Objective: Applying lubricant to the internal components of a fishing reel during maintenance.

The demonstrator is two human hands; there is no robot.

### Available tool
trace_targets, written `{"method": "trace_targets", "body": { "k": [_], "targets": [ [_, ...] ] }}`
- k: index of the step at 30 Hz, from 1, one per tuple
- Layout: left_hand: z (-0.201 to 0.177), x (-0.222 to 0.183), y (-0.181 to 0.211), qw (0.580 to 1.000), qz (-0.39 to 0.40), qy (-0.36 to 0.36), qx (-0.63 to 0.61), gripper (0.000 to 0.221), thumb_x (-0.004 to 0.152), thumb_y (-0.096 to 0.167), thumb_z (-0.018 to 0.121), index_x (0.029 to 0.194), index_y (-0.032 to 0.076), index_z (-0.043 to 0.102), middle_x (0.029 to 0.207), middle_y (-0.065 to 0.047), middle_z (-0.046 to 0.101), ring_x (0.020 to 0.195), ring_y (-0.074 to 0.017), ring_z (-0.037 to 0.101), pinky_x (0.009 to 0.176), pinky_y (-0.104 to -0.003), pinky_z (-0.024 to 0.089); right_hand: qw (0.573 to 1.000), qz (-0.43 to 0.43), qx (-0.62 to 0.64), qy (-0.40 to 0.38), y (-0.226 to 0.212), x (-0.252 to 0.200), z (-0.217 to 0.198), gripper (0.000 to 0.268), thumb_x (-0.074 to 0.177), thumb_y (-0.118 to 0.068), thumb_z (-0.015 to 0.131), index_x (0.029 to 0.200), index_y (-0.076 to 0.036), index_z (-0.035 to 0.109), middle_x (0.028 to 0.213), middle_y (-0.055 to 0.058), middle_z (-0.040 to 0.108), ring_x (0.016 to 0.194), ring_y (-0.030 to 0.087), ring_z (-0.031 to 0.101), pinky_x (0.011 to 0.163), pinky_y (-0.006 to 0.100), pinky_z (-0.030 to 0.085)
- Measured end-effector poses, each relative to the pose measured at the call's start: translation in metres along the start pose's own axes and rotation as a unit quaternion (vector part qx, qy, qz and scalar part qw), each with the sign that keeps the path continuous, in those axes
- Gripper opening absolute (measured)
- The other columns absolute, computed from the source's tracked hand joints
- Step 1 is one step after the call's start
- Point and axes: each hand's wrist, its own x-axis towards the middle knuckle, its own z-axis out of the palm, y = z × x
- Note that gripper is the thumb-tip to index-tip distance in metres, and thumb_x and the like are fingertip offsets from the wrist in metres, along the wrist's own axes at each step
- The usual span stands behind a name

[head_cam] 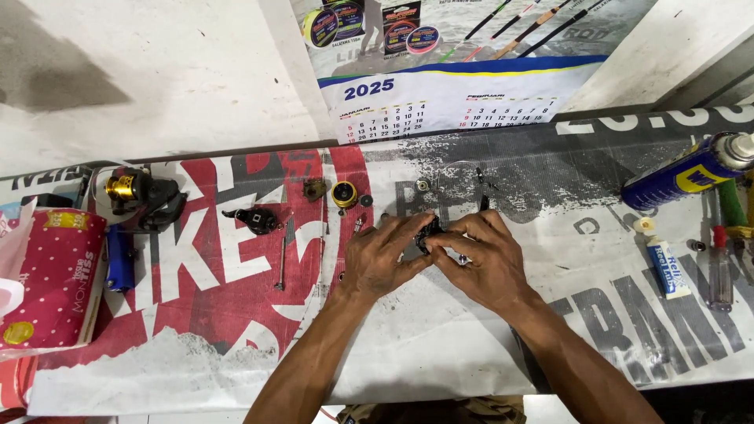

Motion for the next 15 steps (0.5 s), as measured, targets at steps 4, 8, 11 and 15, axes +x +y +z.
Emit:
{"method": "trace_targets", "body": {
  "k": [4, 8, 11, 15],
  "targets": [
    [-0.003, 0.005, 0.003, 1.0, -0.006, 0.003, -0.01, 0.047, 0.082, 0.029, 0.08, 0.128, 0.02, 0.073, 0.09, -0.001, 0.072, 0.063, -0.0164, 0.069, 0.057, -0.029, 0.059, 1.0, -0.009, -0.005, 0.006, -0.004, 0.001, -0.001, 0.012, 0.085, -0.011, 0.082, 0.094, -0.019, 0.083, 0.081, 0.002, 0.065, 0.081, 0.027, 0.06, 0.065, 0.04, 0.054],
    [0.001, -0.003, -0.004, 1.0, -0.017, -0.002, -0.02, 0.048, 0.08, 0.034, 0.082, 0.126, 0.02, 0.074, 0.09, 0.0, 0.072, 0.064, -0.0164, 0.07, 0.057, -0.029, 0.059, 0.999, -0.026, -0.014, 0.029, -0.004, 0.003, 0.001, 0.014, 0.082, -0.009, 0.084, 0.093, -0.018, 0.082, 0.081, 0.002, 0.065, 0.081, 0.024, 0.06, 0.069, 0.038, 0.054],
    [-0.002, -0.002, -0.005, 0.997, -0.047, -0.006, -0.058, 0.052, 0.079, 0.037, 0.085, 0.127, 0.02, 0.074, 0.09, -0.001, 0.073, 0.065, -0.0186, 0.071, 0.056, -0.031, 0.059, 0.997, -0.038, 0.019, 0.066, -0.003, 0.005, 0.002, 0.018, 0.079, -0.009, 0.087, 0.094, -0.016, 0.081, 0.082, 0.002, 0.064, 0.081, 0.024, 0.06, 0.076, 0.037, 0.054],
    [-0.018, 0.019, 0.006, 0.984, -0.084, 0.034, -0.156, 0.05, 0.086, 0.03, 0.083, 0.129, 0.009, 0.07, 0.096, -0.016, 0.074, 0.073, -0.026, 0.07, 0.06, -0.035, 0.06, 0.991, -0.041, 0.033, 0.121, 0.032, -0.015, 0.007, 0.013, 0.083, -0.007, 0.085, 0.093, -0.014, 0.081, 0.084, 0.0, 0.064, 0.082, 0.022, 0.058, 0.08, 0.035, 0.052]
  ]
}}
